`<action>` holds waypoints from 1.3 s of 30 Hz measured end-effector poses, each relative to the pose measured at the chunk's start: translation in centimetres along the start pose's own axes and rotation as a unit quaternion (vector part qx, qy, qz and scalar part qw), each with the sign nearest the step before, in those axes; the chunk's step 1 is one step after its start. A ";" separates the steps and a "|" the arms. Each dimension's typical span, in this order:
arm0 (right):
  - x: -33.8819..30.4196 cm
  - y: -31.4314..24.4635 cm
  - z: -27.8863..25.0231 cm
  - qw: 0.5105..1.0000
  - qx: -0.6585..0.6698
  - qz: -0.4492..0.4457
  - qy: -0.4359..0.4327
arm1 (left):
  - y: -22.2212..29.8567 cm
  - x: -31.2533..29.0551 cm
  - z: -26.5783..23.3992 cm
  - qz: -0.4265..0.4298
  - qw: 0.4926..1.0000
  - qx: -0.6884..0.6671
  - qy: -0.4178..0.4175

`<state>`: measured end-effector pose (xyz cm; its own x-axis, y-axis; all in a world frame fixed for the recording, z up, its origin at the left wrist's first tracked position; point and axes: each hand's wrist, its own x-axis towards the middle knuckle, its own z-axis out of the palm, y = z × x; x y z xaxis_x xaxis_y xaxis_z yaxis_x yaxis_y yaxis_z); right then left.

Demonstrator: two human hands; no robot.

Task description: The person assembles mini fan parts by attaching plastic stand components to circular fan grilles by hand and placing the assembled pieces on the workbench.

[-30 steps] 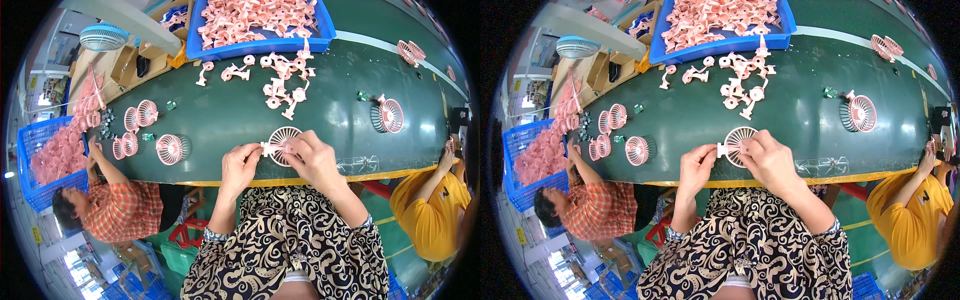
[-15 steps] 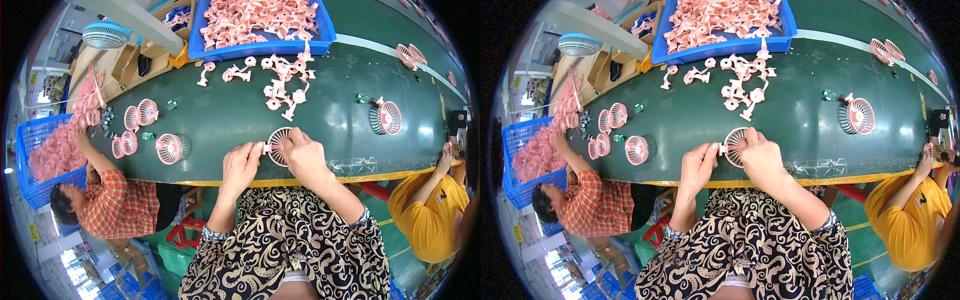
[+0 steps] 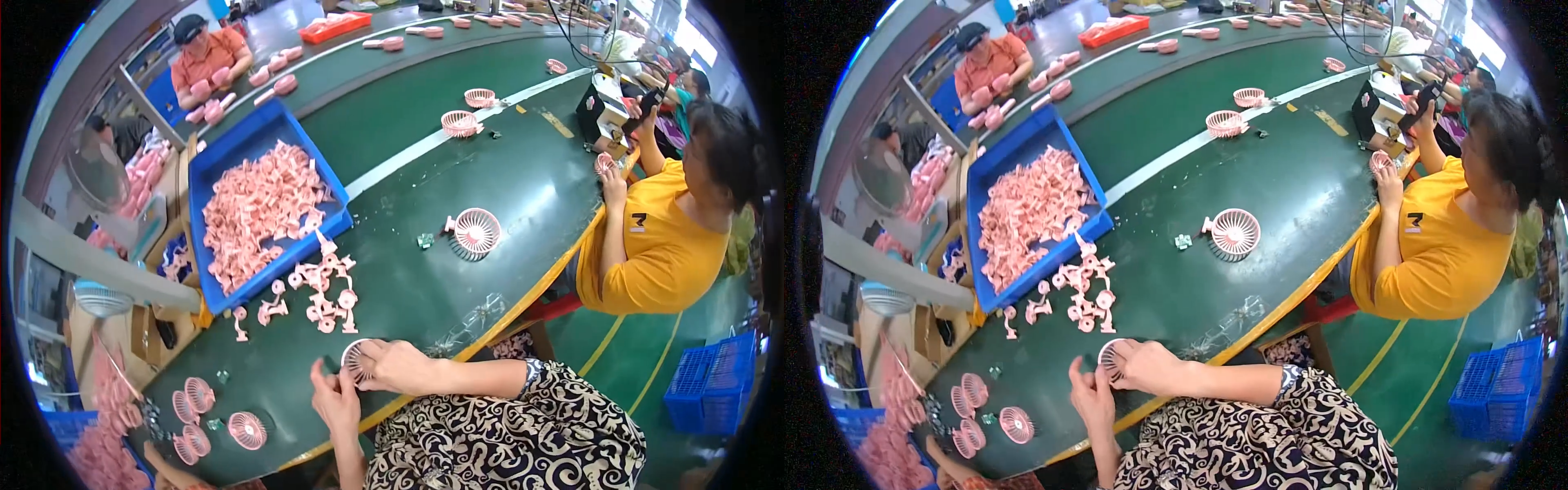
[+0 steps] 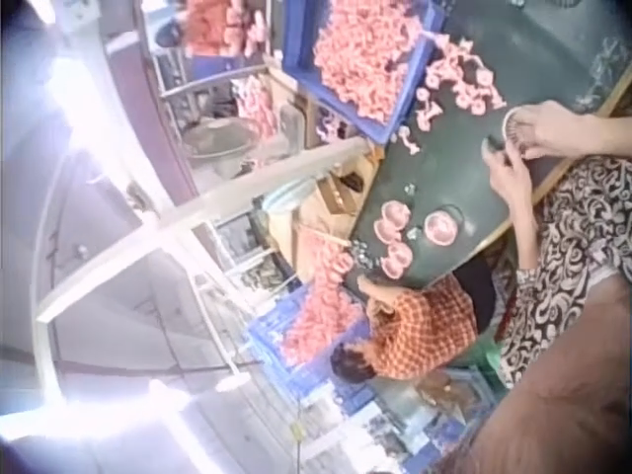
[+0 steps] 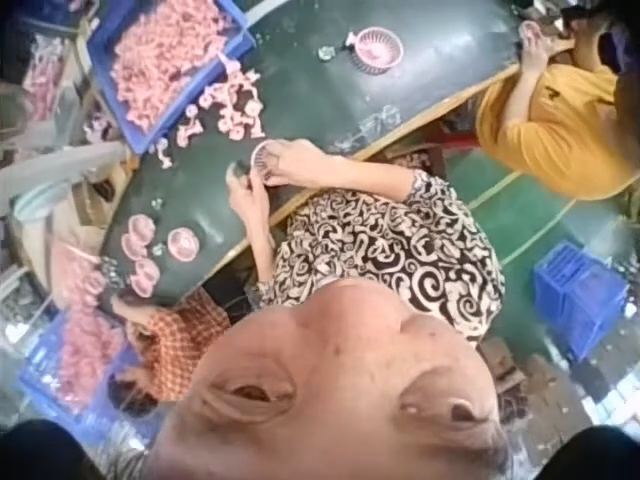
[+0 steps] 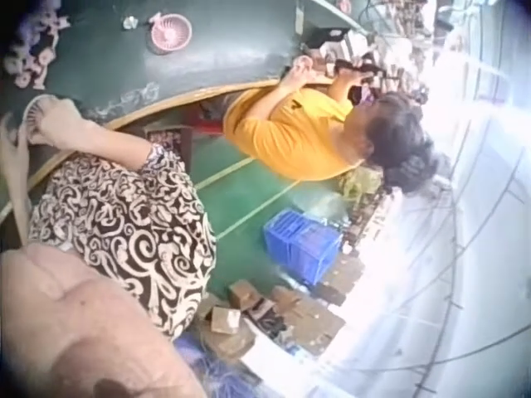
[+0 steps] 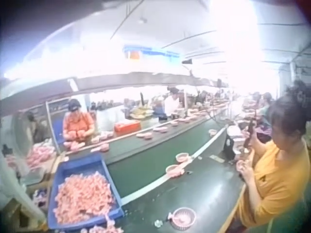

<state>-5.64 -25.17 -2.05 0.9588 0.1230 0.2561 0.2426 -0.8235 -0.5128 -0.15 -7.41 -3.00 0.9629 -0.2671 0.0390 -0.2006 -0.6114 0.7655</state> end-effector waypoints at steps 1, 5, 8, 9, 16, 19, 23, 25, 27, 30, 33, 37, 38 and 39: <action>-0.5 0.4 -0.2 1.000 0.025 -0.005 0.005 | -0.2 0.2 0.1 0.013 1.000 -0.001 -0.001; -2.0 2.7 -1.7 0.996 0.063 -0.050 0.024 | -0.6 0.3 -1.5 0.006 0.996 -0.092 -0.002; -3.2 5.5 -4.2 0.996 0.060 0.023 0.065 | -3.4 0.0 -4.9 0.066 0.980 0.089 0.167; -3.6 6.1 -5.6 0.994 0.007 0.084 0.072 | -5.3 -0.2 -6.1 0.079 0.964 0.124 0.222; -6.1 13.3 -11.2 0.901 -0.114 0.320 0.269 | -12.0 -1.9 -12.0 0.032 0.849 0.381 0.366; -5.2 16.3 -11.6 0.832 -0.273 0.325 0.358 | -13.0 -2.1 -12.3 0.057 0.920 0.252 0.294; -3.8 14.4 -12.1 0.857 -0.262 0.291 0.336 | -11.1 -2.3 -9.2 0.038 0.940 0.178 0.290; -2.0 12.6 -10.8 0.917 -0.120 0.283 0.254 | -8.6 -2.6 -8.2 -0.005 0.959 0.159 0.233; 0.8 10.8 -8.2 0.955 -0.073 0.207 0.199 | -6.9 -3.3 -6.9 0.004 0.974 0.108 0.199; 4.0 7.1 -5.5 0.987 -0.023 0.088 0.133 | -3.8 -4.3 -4.8 0.008 0.994 0.046 0.095; 5.7 4.8 -3.8 0.993 -0.023 0.023 0.111 | -0.3 -5.2 -3.8 0.030 0.994 -0.102 0.003; 6.9 4.6 -2.9 0.993 -0.072 -0.036 0.089 | 1.2 -4.6 -5.0 0.045 0.981 -0.189 -0.023; 7.0 4.8 -2.8 0.993 -0.069 -0.037 0.084 | 0.9 -4.3 -5.7 0.058 0.981 -0.184 -0.002; 7.0 5.3 -2.7 0.994 -0.070 -0.043 0.079 | 1.3 -3.7 -6.6 0.063 0.982 -0.175 0.025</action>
<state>1.93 -30.15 -0.78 0.8979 0.1164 0.4245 0.2885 -0.8840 -0.3678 -2.80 -2.24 2.08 0.9436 -0.2824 0.1731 -0.2537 -0.2801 0.9258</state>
